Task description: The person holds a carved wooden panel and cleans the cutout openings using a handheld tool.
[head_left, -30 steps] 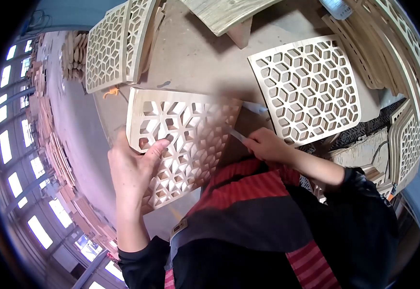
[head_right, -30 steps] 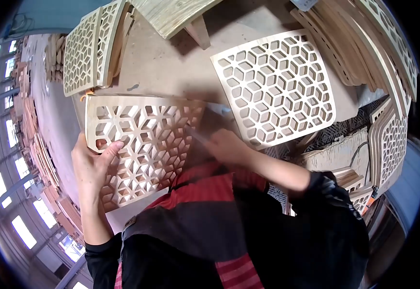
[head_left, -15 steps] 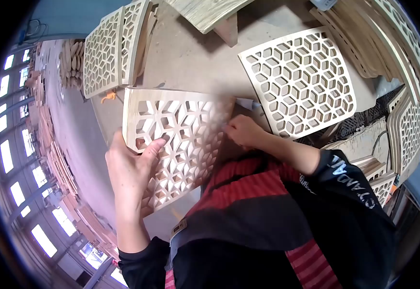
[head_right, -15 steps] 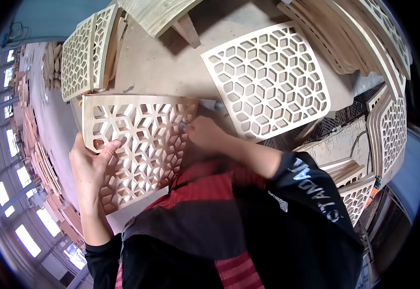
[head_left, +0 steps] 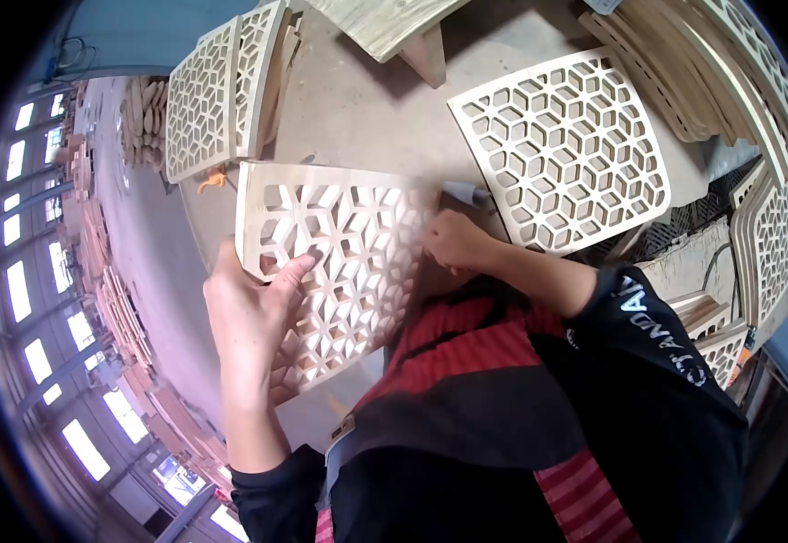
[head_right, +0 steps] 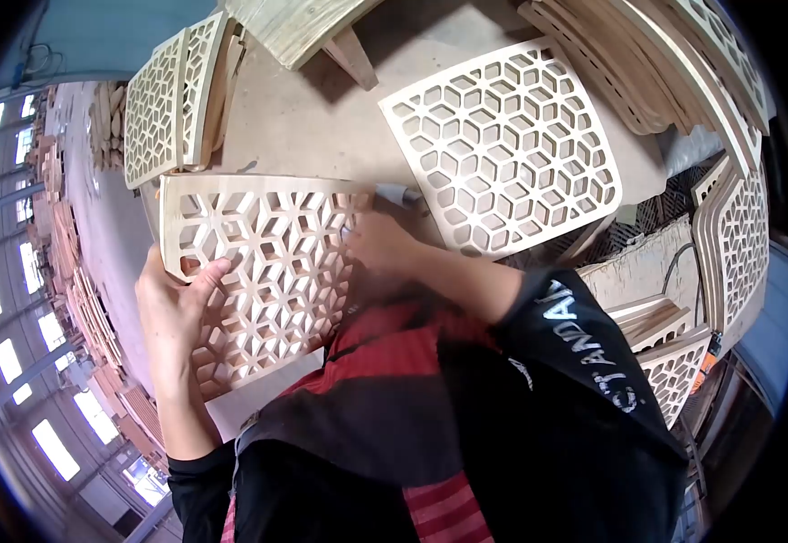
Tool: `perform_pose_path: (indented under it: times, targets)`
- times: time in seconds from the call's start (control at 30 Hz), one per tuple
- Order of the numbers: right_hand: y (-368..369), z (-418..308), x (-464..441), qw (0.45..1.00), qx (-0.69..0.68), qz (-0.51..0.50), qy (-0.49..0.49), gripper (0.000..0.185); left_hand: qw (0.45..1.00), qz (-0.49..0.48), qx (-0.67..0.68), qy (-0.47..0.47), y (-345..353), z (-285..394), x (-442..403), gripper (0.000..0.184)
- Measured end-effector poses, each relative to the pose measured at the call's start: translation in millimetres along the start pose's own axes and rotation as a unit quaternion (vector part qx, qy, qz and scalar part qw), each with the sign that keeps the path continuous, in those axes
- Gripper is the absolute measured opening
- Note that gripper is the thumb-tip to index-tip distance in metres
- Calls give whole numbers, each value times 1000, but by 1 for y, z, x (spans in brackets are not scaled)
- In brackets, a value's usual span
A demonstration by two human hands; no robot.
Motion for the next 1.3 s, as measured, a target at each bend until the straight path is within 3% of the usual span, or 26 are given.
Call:
perform_pose_path:
  times: [0.07,0.17,0.37,0.5,0.6,0.7,0.77,0.87,0.93,0.97,1.1,1.3]
  targets:
    - [-7,-8,16,998,-15,-62,14,55,1000,1,-5,18,0,-3,-2,44]
    - [-9,10,40,984,-39,-114,134,56,1000,0,9,15,2,-6,-4,44]
    - [6,21,-10,991,0,-17,132,49,1000,-4,-15,1,2,4,-2,44]
    - [-17,-5,6,994,75,-33,77,46,999,-20,51,2,-2,-13,-9,44]
    - [-26,0,48,984,20,-84,157,44,999,-21,39,17,-8,-7,-13,46]
    - [-29,13,79,966,-26,-111,234,41,992,2,108,-63,-20,-19,-27,39]
    - [-40,16,89,957,-40,-106,267,40,994,-7,95,-54,-38,-30,-47,39]
    - [-47,33,85,964,-70,-17,257,39,998,-31,50,14,-54,-47,-69,39]
    - [-54,24,77,975,-14,9,224,36,997,-37,12,70,-54,-46,-81,39]
    - [-52,25,72,981,24,24,189,35,999,-35,11,5,-56,-56,-83,41]
    - [-43,18,60,985,139,60,86,28,998,-31,43,38,-55,-62,-89,41]
    - [-33,5,47,983,156,53,75,25,999,-24,10,42,-55,-57,-86,43]
Point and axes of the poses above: each hand's wrist, its own x-axis away from the middle knuckle, its own y-axis out of the palm, z = x × y, the point moved 9 cm from there along -x, towards the middle knuckle, and after that the axes turned 15 degrees about x, right-handed, at the moved point
